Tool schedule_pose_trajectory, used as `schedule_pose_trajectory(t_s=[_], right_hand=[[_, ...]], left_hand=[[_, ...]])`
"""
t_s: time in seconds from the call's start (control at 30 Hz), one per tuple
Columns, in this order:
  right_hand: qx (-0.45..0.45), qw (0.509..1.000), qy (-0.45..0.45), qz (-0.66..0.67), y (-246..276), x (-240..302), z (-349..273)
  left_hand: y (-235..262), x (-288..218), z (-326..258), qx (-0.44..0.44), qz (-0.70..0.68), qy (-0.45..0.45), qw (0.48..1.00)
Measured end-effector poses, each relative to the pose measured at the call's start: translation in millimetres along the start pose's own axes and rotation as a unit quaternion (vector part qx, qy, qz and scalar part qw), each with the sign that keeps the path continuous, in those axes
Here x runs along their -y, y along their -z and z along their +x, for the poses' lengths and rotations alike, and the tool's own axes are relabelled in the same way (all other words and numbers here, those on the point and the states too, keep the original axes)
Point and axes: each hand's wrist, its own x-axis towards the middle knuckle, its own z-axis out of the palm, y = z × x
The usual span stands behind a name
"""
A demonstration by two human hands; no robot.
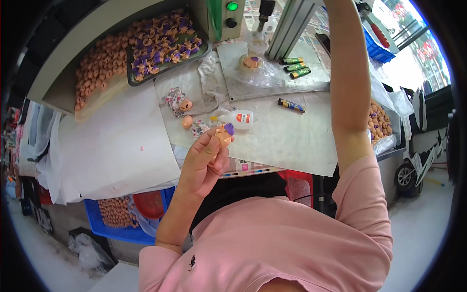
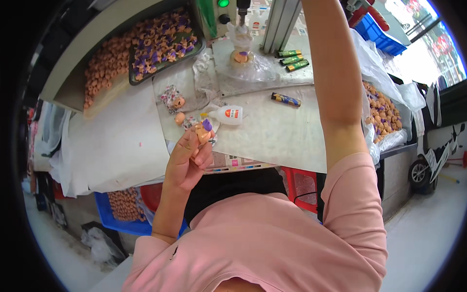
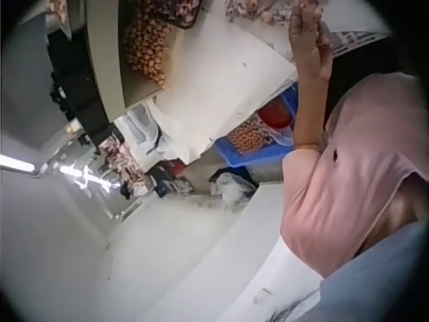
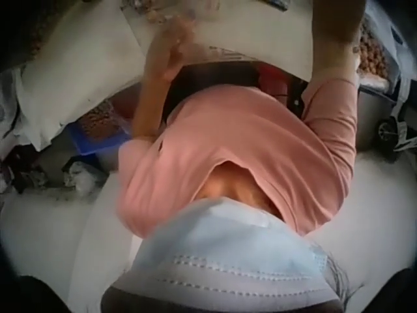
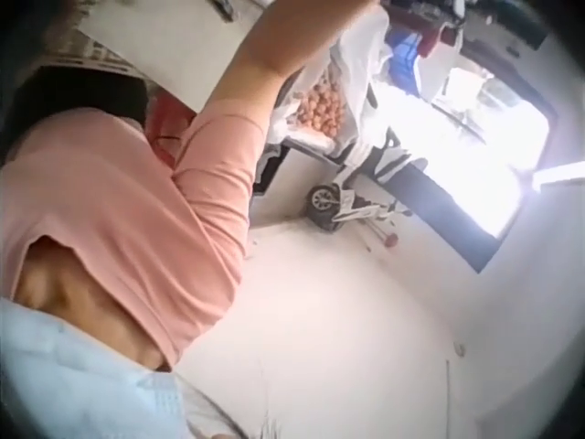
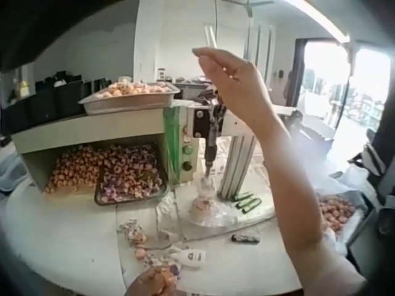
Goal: Assembling small toy figurine heads by applying glue and attaching hair or accessories.
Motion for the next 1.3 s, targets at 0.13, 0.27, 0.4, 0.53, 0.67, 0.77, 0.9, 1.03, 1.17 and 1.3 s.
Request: schedule_pose_trajectory(t_s=[0.13,0.27,0.4,0.53,0.67,0.77,0.9,1.03,1.17,1.3], right_hand=[[-0.074,0.992,-0.074,0.068,-4,-35,-16],[-0.021,0.945,-0.218,-0.244,10,-14,-109],[0.153,0.910,-0.371,-0.102,-1,-41,-198],[0.148,0.935,-0.299,-0.119,-27,-55,-232],[0.101,0.945,-0.306,-0.061,-18,-56,-238],[0.078,0.897,-0.435,0.015,8,-40,-234],[0.085,0.916,-0.392,-0.024,59,-16,-234],[0.068,0.914,-0.339,-0.213,129,1,-230],[0.036,0.817,-0.378,-0.434,231,-14,-253],[0.205,0.675,-0.510,-0.493,311,-50,-280]], left_hand=[[-2,-6,0,0.000,-0.012,0.000,1.000],[14,-22,-14,-0.027,0.000,-0.029,0.999],[15,-26,-4,-0.056,0.029,-0.031,0.998],[-10,-23,14,-0.026,0.043,-0.023,0.998],[-22,-22,24,-0.020,0.057,-0.016,0.998],[-26,-23,30,-0.009,0.069,-0.012,0.997],[-24,-24,42,-0.006,0.108,-0.025,0.994],[-26,-33,62,-0.028,0.149,-0.030,0.988],[-34,-49,90,-0.027,0.239,-0.025,0.970],[-37,-50,139,-0.023,0.312,-0.029,0.949]])
